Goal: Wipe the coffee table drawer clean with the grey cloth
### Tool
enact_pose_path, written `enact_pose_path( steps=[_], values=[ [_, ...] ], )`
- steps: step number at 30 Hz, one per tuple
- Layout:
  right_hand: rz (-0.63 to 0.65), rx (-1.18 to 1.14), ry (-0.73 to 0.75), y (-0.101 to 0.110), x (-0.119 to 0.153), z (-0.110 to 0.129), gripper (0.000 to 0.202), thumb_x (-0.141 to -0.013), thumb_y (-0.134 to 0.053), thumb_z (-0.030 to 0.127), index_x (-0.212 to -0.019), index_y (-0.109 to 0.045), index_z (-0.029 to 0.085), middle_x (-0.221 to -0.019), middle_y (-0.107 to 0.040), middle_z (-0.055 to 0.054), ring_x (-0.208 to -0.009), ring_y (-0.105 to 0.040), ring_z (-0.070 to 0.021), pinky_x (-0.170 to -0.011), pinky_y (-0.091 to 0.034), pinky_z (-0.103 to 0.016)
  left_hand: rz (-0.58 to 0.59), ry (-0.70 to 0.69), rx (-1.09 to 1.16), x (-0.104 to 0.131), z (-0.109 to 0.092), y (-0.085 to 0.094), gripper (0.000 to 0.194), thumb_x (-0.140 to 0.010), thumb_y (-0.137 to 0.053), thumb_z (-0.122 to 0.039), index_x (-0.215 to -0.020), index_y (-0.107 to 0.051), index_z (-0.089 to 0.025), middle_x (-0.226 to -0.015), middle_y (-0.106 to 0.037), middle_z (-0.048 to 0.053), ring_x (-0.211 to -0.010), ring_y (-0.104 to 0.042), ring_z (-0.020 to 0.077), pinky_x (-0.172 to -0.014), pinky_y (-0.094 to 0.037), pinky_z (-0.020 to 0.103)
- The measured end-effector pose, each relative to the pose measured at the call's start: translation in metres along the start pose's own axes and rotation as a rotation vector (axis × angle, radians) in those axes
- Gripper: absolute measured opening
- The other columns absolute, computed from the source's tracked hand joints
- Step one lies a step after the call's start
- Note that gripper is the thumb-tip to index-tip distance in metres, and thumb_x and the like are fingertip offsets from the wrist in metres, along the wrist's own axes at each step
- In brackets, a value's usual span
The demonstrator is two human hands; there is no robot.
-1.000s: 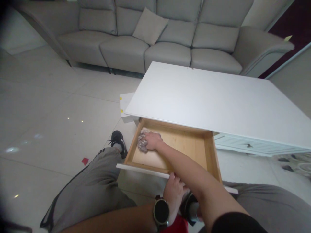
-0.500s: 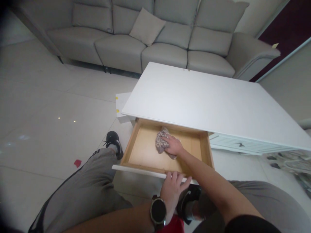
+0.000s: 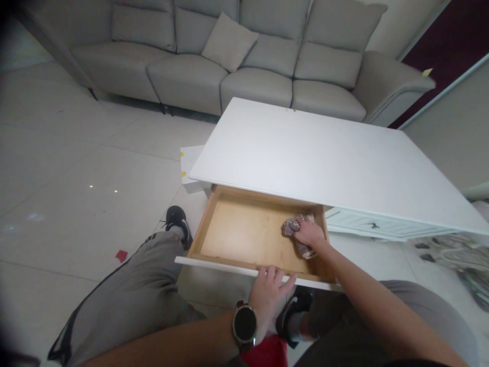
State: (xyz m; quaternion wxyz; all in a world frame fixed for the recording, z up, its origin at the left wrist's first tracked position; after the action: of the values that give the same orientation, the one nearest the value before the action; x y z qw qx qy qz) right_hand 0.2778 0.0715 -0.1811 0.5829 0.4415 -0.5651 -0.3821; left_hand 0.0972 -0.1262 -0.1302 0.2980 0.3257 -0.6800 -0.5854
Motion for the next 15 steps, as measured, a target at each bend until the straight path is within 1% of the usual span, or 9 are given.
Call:
enact_pose_path(
  steps=[4, 8, 10, 12, 15],
  values=[
    [0.057, 0.082, 0.081, 0.007, 0.002, 0.027, 0.043, -0.081, -0.061, 0.035, -0.121, -0.067, 0.018, -0.114, -0.071, -0.022, -0.097, -0.068, -0.0379, -0.079, -0.052, -0.047, -0.002, -0.003, -0.003, 0.001, 0.001, 0.001, 0.05, -0.1, -0.046, -0.027, -0.148, -0.047, -0.042, -0.105, -0.058, 0.008, -0.093, -0.047, 0.0237, -0.076, -0.037, 0.039],
    [0.084, 0.127, 0.235, 0.012, 0.014, 0.063, 0.047, -0.073, -0.062, 0.033, -0.117, -0.069, 0.019, -0.11, -0.072, -0.021, -0.095, -0.068, -0.0384, -0.08, -0.052, -0.049, -0.004, -0.019, 0.011, 0.001, 0.002, 0.003, 0.05, -0.102, -0.043, -0.026, -0.148, -0.046, -0.042, -0.107, -0.059, 0.008, -0.092, -0.047, 0.0229, -0.075, -0.036, 0.039],
    [0.101, 0.127, 0.308, 0.012, 0.021, 0.086, 0.045, -0.072, -0.061, 0.033, -0.114, -0.07, 0.021, -0.109, -0.072, -0.019, -0.095, -0.068, -0.0375, -0.082, -0.052, -0.05, -0.001, -0.019, 0.019, 0.0, 0.003, 0.003, 0.049, -0.102, -0.041, -0.025, -0.148, -0.047, -0.042, -0.109, -0.06, 0.008, -0.091, -0.047, 0.0226, -0.074, -0.035, 0.038],
    [0.125, 0.129, 0.379, 0.012, 0.028, 0.112, 0.043, -0.071, -0.061, 0.033, -0.112, -0.07, 0.022, -0.111, -0.071, -0.017, -0.096, -0.068, -0.0347, -0.084, -0.052, -0.047, 0.001, -0.014, 0.027, -0.001, 0.004, 0.003, 0.05, -0.101, -0.043, -0.025, -0.147, -0.048, -0.042, -0.11, -0.06, 0.008, -0.091, -0.046, 0.0225, -0.073, -0.033, 0.037],
    [0.136, 0.121, 0.507, 0.012, 0.034, 0.156, 0.046, -0.074, -0.061, 0.036, -0.116, -0.069, 0.021, -0.124, -0.065, -0.016, -0.1, -0.066, -0.0317, -0.087, -0.052, -0.045, -0.009, -0.013, 0.037, -0.001, 0.003, 0.003, 0.049, -0.101, -0.043, -0.026, -0.146, -0.049, -0.043, -0.112, -0.061, 0.008, -0.092, -0.045, 0.0227, -0.074, -0.031, 0.038]
  ],
)
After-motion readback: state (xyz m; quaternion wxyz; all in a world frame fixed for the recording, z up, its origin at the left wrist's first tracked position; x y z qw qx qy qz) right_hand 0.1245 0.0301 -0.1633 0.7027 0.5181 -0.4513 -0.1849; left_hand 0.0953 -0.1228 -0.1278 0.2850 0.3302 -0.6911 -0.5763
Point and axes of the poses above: each hand's wrist, its own x-axis away from the middle knuckle, its own y-axis out of the back of the hand, z = x × y, the point moved 6 cm from there along -x, towards the middle knuckle
